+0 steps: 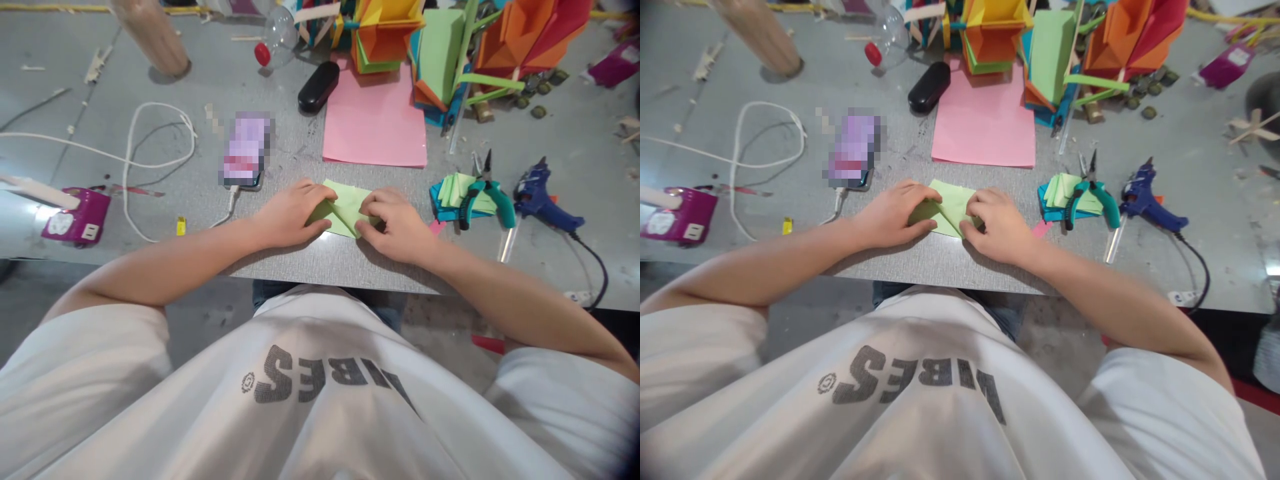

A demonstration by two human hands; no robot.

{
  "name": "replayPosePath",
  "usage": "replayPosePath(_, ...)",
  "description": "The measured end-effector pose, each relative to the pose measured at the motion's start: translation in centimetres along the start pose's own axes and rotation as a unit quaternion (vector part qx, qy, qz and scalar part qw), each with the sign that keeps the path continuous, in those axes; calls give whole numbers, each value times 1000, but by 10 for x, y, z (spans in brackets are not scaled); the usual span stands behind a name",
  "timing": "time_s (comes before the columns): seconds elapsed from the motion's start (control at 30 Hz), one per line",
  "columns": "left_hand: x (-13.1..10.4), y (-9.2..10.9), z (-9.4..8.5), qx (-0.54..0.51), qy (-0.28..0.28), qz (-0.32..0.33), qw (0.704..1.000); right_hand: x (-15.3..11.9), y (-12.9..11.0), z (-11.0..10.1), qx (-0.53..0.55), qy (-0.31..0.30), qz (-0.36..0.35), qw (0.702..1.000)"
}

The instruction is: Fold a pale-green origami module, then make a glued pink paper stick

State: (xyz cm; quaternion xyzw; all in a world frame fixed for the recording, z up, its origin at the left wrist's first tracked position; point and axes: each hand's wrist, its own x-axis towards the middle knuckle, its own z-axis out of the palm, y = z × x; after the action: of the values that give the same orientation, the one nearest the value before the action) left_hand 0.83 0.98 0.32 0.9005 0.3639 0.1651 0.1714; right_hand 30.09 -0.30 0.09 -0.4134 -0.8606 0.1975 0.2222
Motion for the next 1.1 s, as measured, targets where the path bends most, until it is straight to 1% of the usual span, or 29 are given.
replayPosePath(0.07,1,-3,0,1,0,13,1000,0,-1,-1,-18,-12,29,999)
replayPosePath(0.13,1,-6,1,9,-1,43,999,-1,-2,-4,-33,-28,55,998)
replayPosePath(0.2,1,-8,1,22,-2,73,997,-1,-2,-7,-41,-46,74,995)
replayPosePath(0.27,1,-10,1,35,-4,86,996,-1,-2,-8,-40,-62,88,993)
replayPosePath(0.43,1,-11,0,48,-12,90,995,2,1,-10,-33,-79,116,990)
replayPosePath(0.63,0,-13,2,76,-7,108,991,5,-2,-11,-32,-85,131,987)
replayPosePath(0.9,-1,-12,0,88,-8,102,991,5,-1,-8,-54,-68,121,989)
replayPosePath(1.0,-2,-11,-1,111,-6,101,989,5,1,-10,-65,-77,121,988)
replayPosePath(1.1,-3,-10,-4,132,-5,83,988,5,3,-12,-59,-87,123,987)
